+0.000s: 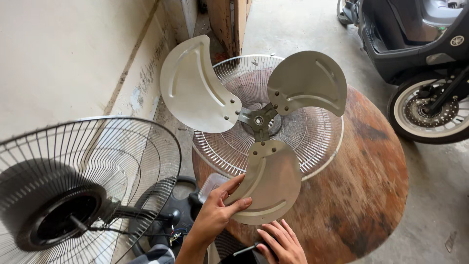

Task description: The person uses a screwdriver to tighten the front grill of an electric fan, then picks up the fan blades and mounts them onto the fan motor shaft.

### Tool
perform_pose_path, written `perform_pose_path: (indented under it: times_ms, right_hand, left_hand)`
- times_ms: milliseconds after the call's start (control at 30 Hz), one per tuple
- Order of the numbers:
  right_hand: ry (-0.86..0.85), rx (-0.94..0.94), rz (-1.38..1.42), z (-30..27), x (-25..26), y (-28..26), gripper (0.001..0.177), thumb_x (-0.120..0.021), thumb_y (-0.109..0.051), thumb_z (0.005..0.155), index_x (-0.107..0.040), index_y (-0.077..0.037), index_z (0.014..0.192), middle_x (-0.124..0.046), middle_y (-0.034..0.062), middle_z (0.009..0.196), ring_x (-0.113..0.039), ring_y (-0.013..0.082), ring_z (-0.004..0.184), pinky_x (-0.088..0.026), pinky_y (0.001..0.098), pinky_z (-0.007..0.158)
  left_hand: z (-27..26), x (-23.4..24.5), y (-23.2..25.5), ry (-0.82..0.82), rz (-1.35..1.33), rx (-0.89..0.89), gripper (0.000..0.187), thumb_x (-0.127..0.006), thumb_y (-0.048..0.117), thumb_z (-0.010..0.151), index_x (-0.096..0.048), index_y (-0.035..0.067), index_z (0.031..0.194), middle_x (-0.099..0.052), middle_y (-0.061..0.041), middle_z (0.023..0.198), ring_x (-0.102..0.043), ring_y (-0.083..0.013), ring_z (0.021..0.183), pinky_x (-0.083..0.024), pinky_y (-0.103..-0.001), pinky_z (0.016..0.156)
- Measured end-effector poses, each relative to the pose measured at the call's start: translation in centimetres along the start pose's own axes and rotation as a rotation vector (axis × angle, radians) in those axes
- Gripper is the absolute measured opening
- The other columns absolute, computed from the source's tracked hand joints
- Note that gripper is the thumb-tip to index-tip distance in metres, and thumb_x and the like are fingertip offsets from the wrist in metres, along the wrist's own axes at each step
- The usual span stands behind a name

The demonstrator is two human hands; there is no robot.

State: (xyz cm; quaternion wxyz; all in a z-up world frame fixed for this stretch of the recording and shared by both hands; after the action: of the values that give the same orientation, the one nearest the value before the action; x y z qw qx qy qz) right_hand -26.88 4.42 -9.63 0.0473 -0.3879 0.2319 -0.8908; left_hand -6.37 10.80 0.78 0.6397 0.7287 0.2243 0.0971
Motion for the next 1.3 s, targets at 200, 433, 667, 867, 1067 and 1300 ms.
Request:
perform_pose_path:
  times_ms: [200, 433, 667, 867, 1067, 1300]
  right_hand:
    - [-0.011, -0.065, 0.044, -1.4, 1.4, -1.3, 0.03, -0.078, -0.016, 0.081, -0.071, -0.007, 0.109, -0.067, 0.0124, 0.119, -0.06, 0.037, 0.122, -0.048, 0.0465, 0.104]
    - [0.006, -0.236, -0.022, -0.2, 2.4, -2.5, 0.029, -0.067, -0.003, 0.087, -0.069, 0.001, 0.116, -0.067, 0.0142, 0.121, -0.06, 0.0365, 0.122, -0.045, 0.0486, 0.108]
    - [0.088, -0.314, -0.005, 0.2, 1.4, -2.5, 0.025, -0.065, -0.003, 0.092, -0.069, 0.0, 0.116, -0.065, 0.0158, 0.121, -0.059, 0.0356, 0.126, -0.047, 0.0448, 0.106]
    - [0.11, -0.286, -0.054, 0.9, 0.9, -2.4, 0.024, -0.066, -0.006, 0.093, -0.071, -0.003, 0.116, -0.068, 0.0133, 0.119, -0.059, 0.034, 0.127, -0.049, 0.0428, 0.102]
    - [0.102, -0.266, -0.117, 2.0, 0.6, -2.0, 0.024, -0.067, -0.008, 0.093, -0.073, -0.007, 0.116, -0.069, 0.0107, 0.12, -0.059, 0.0325, 0.127, -0.049, 0.0432, 0.104]
    - [0.046, -0.255, -0.093, 3.1, -0.1, -1.5, 0.025, -0.064, -0.005, 0.094, -0.073, -0.008, 0.117, -0.069, 0.0083, 0.121, -0.058, 0.0313, 0.13, -0.048, 0.0428, 0.106]
  left_hand:
    - [-4.7, -0.5, -0.3, -0.023, -0.055, -0.037, 0.063, -0.075, 0.009, 0.085, -0.056, -0.001, 0.144, -0.071, -0.016, 0.132, -0.066, -0.0211, 0.122, -0.052, -0.032, 0.103]
    - [-10.6, 1.6, -1.8, 0.057, -0.022, 0.012, 0.063, -0.076, 0.006, 0.084, -0.055, -0.001, 0.142, -0.075, -0.018, 0.126, -0.071, -0.0219, 0.113, -0.055, -0.033, 0.097]
    - [-17.1, 5.5, -5.1, 0.157, 0.083, 0.013, 0.062, -0.076, 0.01, 0.084, -0.056, -0.003, 0.142, -0.073, -0.016, 0.133, -0.068, -0.021, 0.122, -0.05, -0.032, 0.103]
    - [-20.4, 8.1, -9.6, 0.199, 0.035, 0.109, 0.065, -0.075, 0.008, 0.084, -0.052, -0.002, 0.144, -0.07, -0.017, 0.138, -0.064, -0.0226, 0.13, -0.045, -0.034, 0.109]
    - [-21.9, 9.7, -13.6, 0.245, 0.003, 0.253, 0.07, -0.076, 0.011, 0.083, -0.052, 0.002, 0.148, -0.069, -0.021, 0.134, -0.068, -0.0263, 0.128, -0.046, -0.036, 0.11]
    - [-23.0, 10.3, -15.1, 0.238, 0.087, 0.333, 0.072, -0.076, 0.013, 0.084, -0.051, 0.002, 0.15, -0.065, -0.018, 0.138, -0.066, -0.0247, 0.132, -0.044, -0.035, 0.113]
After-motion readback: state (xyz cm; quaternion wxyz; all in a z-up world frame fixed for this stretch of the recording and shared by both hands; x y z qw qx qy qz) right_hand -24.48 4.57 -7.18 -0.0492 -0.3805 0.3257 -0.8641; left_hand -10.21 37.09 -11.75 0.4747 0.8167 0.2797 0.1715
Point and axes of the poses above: each hand's wrist, its own z-axis towards the middle knuckle, its own x-axis out of the back of the hand, y = z × x, the point moved 4 cm from there along z, towards the middle knuckle
